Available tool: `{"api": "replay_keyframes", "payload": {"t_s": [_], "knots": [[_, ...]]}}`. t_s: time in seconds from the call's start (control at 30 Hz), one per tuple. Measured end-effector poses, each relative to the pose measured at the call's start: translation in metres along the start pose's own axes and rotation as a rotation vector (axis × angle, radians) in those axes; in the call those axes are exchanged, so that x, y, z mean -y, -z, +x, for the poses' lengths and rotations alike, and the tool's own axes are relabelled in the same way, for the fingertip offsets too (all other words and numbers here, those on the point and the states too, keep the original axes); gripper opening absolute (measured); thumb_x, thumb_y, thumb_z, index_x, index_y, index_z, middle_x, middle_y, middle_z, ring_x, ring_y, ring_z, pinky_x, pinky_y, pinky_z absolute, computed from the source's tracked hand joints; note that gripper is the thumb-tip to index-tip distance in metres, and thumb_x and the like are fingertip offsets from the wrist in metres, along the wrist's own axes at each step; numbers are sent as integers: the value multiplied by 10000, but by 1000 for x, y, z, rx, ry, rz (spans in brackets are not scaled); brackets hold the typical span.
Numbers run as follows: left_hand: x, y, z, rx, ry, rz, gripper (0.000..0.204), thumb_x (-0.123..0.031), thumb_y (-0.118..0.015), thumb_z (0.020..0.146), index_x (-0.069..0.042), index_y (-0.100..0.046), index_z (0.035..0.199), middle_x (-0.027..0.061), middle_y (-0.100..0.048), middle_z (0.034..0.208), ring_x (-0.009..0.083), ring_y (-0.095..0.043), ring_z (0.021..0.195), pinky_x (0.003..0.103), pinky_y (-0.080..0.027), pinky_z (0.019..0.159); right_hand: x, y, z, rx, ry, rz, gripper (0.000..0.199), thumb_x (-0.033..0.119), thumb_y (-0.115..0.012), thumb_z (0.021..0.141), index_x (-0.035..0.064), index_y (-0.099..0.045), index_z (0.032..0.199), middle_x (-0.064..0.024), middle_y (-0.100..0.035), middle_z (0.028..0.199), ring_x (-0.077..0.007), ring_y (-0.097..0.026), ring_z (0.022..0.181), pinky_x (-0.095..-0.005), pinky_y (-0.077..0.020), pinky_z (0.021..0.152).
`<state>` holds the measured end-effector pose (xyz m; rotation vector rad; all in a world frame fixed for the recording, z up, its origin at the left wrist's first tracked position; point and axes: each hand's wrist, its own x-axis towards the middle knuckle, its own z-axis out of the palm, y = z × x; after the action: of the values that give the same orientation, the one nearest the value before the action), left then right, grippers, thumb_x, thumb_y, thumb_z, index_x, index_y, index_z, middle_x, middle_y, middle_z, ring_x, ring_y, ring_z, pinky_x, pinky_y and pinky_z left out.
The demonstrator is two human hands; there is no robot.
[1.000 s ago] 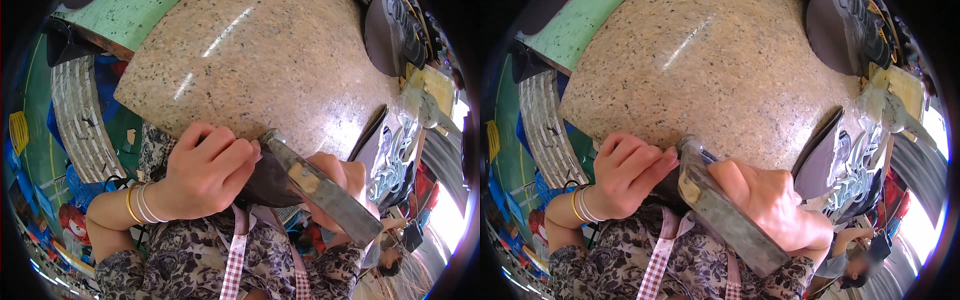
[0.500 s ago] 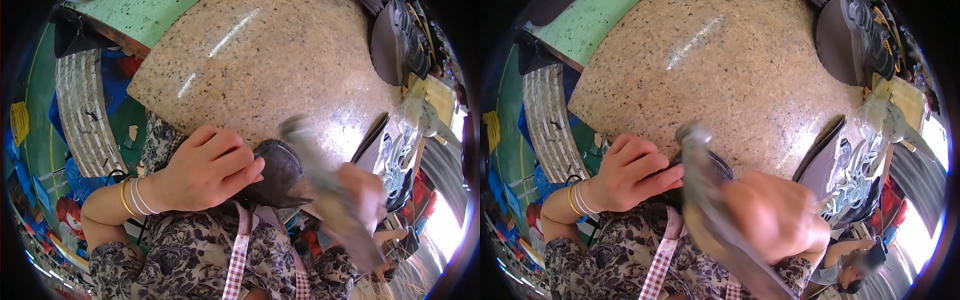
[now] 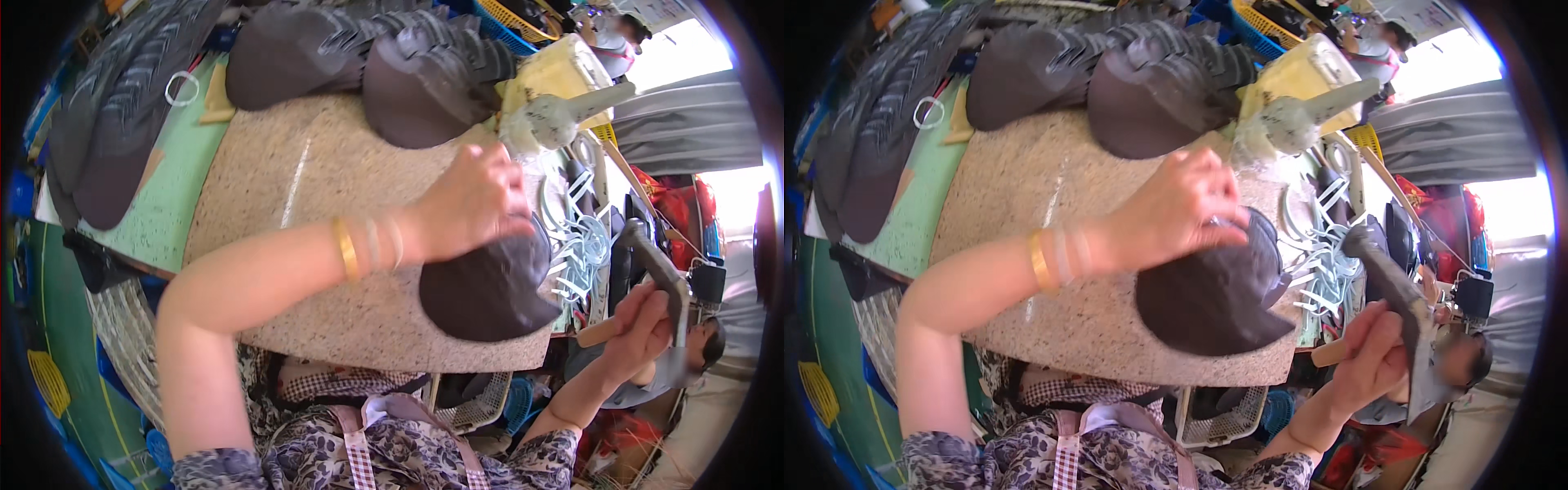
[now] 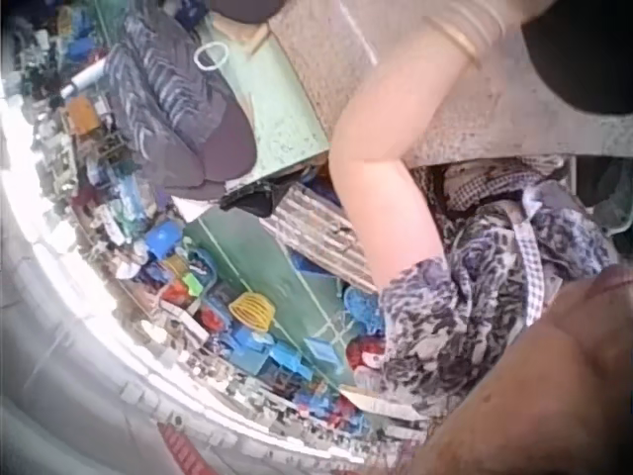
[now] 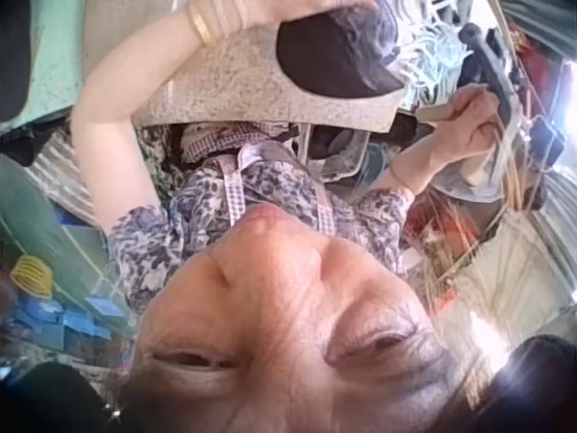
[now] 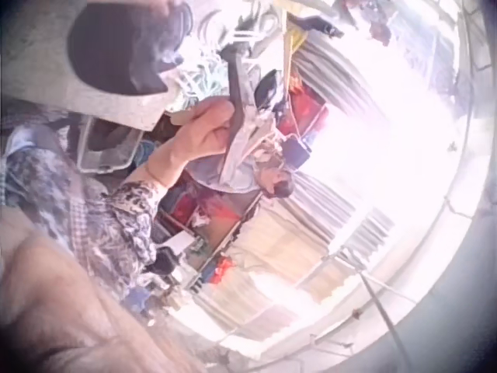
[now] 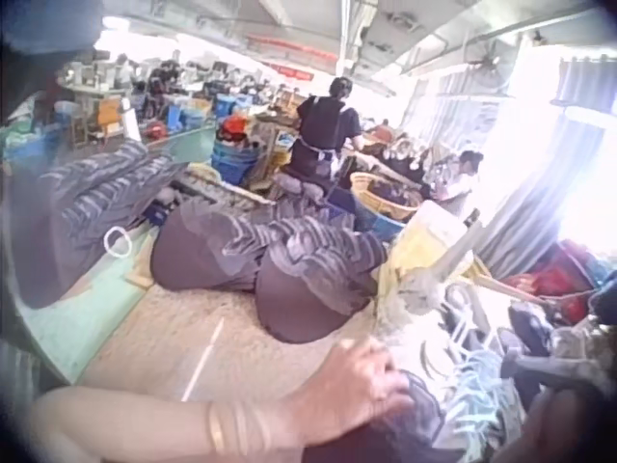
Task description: The person aligns and hammers shoe upper components together by hand on a stone work surface, handling several black leather or synthetic parts one by one. The person also moves stacks of completed or in-progress components to and from the work area.
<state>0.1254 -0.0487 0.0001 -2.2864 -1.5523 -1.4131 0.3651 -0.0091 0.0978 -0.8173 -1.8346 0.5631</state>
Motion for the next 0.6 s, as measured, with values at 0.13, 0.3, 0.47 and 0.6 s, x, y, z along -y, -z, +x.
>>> {"api": "replay_keyframes", "payload": {"t_s": [0.13,0.3,0.47,0.6], "knots": [[73,-15,15,-6,212,391,524,-426,-588,822,-25,-527,1155,155,-515,1150,308,-467,1119,409,-358,949,-22,-14,-6,198,-9,-5,157,140,-509,924,-9,-541,962,26,-437,573,-32,-368,448,-185,-258,403],[123,-7,-7,306,228,687,595,-360,-678,732,1,-502,1171,199,-484,1224,337,-449,1157,436,-371,948,-25,-75,27,663,-49,-85,185,102,-568,880,-16,-583,1021,-116,-567,814,-195,-543,686,-294,-426,633],[107,41,-8,569,255,520,646,-347,-723,672,-10,-497,1175,146,-493,1216,327,-445,1151,473,-401,894,-55,-161,44,711,320,-340,134,169,-574,873,38,-580,899,-134,-587,805,-248,-574,743,-372,-445,650],[129,23,-26,412,136,310,617,-496,-656,699,-97,-515,1148,187,-459,1254,436,-386,1167,645,-329,882,-169,-167,67,654,56,-30,265,140,-505,922,-2,-544,1143,-37,-571,877,-158,-520,767,-298,-429,646]]}}
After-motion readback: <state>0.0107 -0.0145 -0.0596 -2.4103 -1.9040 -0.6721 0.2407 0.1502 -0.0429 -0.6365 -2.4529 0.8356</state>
